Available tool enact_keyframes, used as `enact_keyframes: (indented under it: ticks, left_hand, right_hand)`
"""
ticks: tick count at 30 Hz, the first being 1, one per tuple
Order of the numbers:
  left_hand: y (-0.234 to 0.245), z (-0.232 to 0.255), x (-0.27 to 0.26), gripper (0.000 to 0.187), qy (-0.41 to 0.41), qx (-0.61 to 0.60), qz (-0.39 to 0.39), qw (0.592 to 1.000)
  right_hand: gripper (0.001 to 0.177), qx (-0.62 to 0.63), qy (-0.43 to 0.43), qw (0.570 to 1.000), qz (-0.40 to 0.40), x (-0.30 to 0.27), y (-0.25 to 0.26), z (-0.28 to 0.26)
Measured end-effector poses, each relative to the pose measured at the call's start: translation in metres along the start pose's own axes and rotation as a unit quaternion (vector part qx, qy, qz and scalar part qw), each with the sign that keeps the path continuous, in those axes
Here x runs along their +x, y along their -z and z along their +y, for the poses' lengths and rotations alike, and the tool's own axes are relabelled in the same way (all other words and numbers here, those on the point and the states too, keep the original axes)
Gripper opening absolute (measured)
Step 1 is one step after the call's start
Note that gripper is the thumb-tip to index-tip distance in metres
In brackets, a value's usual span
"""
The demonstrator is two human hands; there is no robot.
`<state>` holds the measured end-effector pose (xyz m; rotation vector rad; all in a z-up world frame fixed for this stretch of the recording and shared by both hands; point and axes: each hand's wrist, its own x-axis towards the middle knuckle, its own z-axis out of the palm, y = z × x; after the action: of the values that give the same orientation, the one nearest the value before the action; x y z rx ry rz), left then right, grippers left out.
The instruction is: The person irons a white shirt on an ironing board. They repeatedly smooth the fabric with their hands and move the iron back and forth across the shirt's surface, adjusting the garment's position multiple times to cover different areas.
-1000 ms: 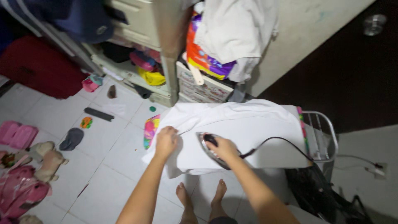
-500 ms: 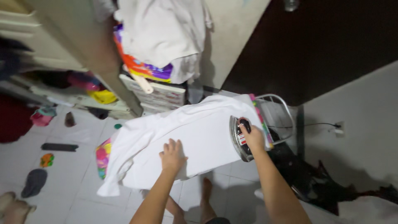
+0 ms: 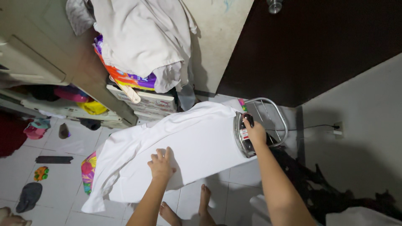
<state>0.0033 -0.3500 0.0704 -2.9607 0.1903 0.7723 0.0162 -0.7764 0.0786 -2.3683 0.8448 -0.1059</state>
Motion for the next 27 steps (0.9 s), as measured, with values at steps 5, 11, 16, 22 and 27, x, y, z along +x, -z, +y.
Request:
enact_keyframes:
  ticks: [5,11,16,22,27]
  left_hand:
    - [0.009,0.001,0.002,0.115,0.004,0.012,-0.01,1.0]
    - [0.001,0.002,0.003,0.116,-0.001,0.015,0.004,1.0]
    - [0.008,0.003,-0.002,0.114,0.004,0.012,-0.005,1.0]
    - [0.012,-0.001,-0.002,0.114,0.0,0.002,0.0,1.0]
    - [0.014,0.001,-0.002,0.114,0.011,-0.01,-0.009,1.0]
  right_hand:
    - [0.06,0.027,0.004,0.999,-0.029,0.053,-0.011,-0.02]
    - [0.058,0.072,-0.052,0.992,-0.087,0.042,0.004,-0.025]
    - [0.056,0.095,-0.063,0.993,-0.029,-0.027,0.018,0.008]
    - [0.06,0.034,-0.021,0.999,0.003,0.011,0.003,0.004]
    - [0.069,-0.034,-0.018,0.999,0.014,0.075,0.002,0.025]
